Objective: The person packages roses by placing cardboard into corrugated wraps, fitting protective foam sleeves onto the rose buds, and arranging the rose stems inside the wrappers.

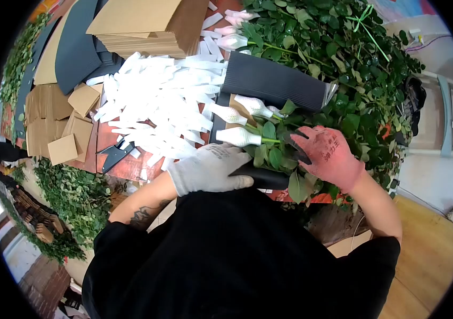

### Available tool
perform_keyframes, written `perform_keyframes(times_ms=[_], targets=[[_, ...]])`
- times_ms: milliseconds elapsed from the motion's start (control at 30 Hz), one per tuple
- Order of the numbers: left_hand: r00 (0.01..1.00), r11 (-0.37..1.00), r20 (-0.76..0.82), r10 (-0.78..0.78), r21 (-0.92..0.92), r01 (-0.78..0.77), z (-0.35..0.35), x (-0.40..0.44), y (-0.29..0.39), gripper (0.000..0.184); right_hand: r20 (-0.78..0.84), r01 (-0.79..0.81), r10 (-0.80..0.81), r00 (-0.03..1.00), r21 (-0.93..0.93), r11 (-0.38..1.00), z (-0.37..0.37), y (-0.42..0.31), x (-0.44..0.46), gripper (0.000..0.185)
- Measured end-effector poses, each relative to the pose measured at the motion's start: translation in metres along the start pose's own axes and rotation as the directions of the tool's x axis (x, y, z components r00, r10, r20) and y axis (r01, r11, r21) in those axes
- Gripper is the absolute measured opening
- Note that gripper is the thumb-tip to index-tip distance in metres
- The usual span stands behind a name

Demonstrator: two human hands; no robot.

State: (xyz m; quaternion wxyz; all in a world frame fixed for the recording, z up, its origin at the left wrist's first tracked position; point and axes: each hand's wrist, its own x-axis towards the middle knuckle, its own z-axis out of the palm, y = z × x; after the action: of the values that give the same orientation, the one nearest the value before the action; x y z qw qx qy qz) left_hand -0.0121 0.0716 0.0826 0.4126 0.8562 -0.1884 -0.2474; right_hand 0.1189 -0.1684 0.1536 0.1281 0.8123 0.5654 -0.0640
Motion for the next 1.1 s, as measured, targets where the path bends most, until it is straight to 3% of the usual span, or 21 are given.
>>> perform_keyframes(times_ms=[33, 67, 100, 167, 233, 267, 300, 367, 500, 567, 600, 633, 667, 700, 800, 900, 933, 967, 1033, 1100], targets=[[0.999, 0.992, 0.02, 0.032, -0.124, -0.029, -0.002, -0.002, -0.003, 0.053, 0.112, 0.061, -0.068, 0.991, 0.061, 0.996, -0.001, 0.002, -0.001, 0.045], [0.994, 0.992, -0.1, 0.051, -0.111, -0.062, 0.003, -0.007, -0.007, 0.042, 0.132, 0.011, -0.017, 0.991, 0.048, 0.999, -0.003, -0.002, -0.003, 0.047], [0.994, 0.991, -0.099, 0.053, -0.116, -0.064, -0.002, -0.011, -0.009, 0.042, 0.137, 0.011, -0.017, 0.99, 0.048, 0.999, -0.006, -0.004, -0.004, 0.047], [0.941, 0.971, -0.259, 0.219, -0.034, -0.236, -0.02, -0.021, -0.01, 0.03, -0.069, -0.069, 0.067, 0.995, -0.03, 0.997, -0.011, -0.011, -0.002, 0.051], [0.897, 0.974, -0.442, 0.019, -0.192, -0.115, -0.031, -0.025, -0.027, 0.021, -0.086, -0.049, 0.05, 0.995, 0.017, 0.999, -0.023, -0.022, 0.008, 0.051], [0.846, 0.972, -0.507, -0.164, -0.229, 0.051, -0.045, -0.026, -0.017, 0.022, -0.106, -0.032, 0.038, 0.994, 0.059, 0.998, -0.026, -0.031, 0.013, 0.052], [0.772, 0.987, -0.617, -0.155, -0.129, 0.095, -0.041, -0.019, -0.027, 0.025, -0.086, -0.054, 0.061, 0.994, 0.079, 0.995, -0.023, -0.04, 0.022, 0.052], [0.778, 0.997, -0.628, -0.027, 0.039, 0.066, -0.027, -0.005, -0.043, 0.029, 0.037, -0.096, 0.099, 0.994, -0.061, 0.994, 0.003, -0.046, 0.038, 0.059], [0.77, 0.988, -0.638, -0.005, 0.114, 0.101, -0.023, 0.004, -0.049, 0.032, 0.145, -0.072, 0.085, 0.986, -0.089, 0.993, 0.025, -0.036, 0.04, 0.06], [0.871, 0.977, -0.484, -0.082, 0.133, 0.166, -0.027, -0.001, -0.043, 0.034, 0.125, -0.154, 0.143, 0.982, 0.076, 0.985, -0.011, -0.027, 0.026, 0.055], [0.872, 0.978, -0.483, -0.084, 0.126, 0.164, -0.024, -0.002, -0.043, 0.034, -0.032, -0.202, 0.22, 0.975, 0.29, 0.936, -0.001, -0.018, 0.016, 0.051], [0.921, 0.983, -0.382, -0.079, 0.124, 0.136, -0.023, -0.003, -0.043, 0.034, -0.176, -0.202, 0.324, 0.93, 0.491, 0.847, 0.008, -0.005, 0.008, 0.049], [0.959, 0.987, -0.275, -0.073, 0.118, 0.109, -0.023, -0.003, -0.043, 0.033, -0.272, -0.204, 0.375, 0.886, 0.498, 0.843, 0.001, 0.002, 0.005, 0.048], [0.959, 0.988, -0.275, -0.071, 0.115, 0.106, -0.02, -0.003, -0.044, 0.033, -0.36, -0.207, 0.424, 0.831, 0.508, 0.836, -0.008, 0.009, 0.002, 0.047], [0.953, 0.991, -0.282, -0.113, 0.042, 0.13, -0.016, -0.003, -0.044, 0.031, -0.447, -0.255, 0.414, 0.793, 0.372, 0.892, 0.0, 0.038, 0.007, 0.049], [0.95, 0.994, -0.311, -0.014, 0.094, 0.046, -0.017, -0.002, -0.043, 0.031, -0.431, -0.327, 0.407, 0.805, 0.25, 0.911, 0.011, 0.05, 0.034, 0.047], [0.948, 0.995, -0.319, -0.021, 0.083, 0.05, -0.017, -0.002, -0.044, 0.031, -0.41, -0.304, 0.387, 0.826, 0.254, 0.918, 0.018, 0.057, 0.044, 0.047], [0.944, 0.996, -0.328, -0.029, 0.07, 0.055, -0.016, -0.001, -0.043, 0.032, -0.288, -0.363, 0.406, 0.867, 0.193, 0.912, 0.006, 0.053, 0.053, 0.045], [0.952, 0.993, -0.3, -0.066, 0.071, 0.092, -0.02, 0.0, -0.037, 0.032, -0.503, -0.384, 0.381, 0.776, 0.103, 0.918, 0.013, 0.052, 0.057, 0.047], [0.949, 0.987, -0.286, -0.136, 0.047, 0.155, -0.02, -0.002, -0.037, 0.032, -0.645, -0.237, 0.25, 0.722, 0.109, 0.965, -0.032, 0.029, 0.042, 0.049]])
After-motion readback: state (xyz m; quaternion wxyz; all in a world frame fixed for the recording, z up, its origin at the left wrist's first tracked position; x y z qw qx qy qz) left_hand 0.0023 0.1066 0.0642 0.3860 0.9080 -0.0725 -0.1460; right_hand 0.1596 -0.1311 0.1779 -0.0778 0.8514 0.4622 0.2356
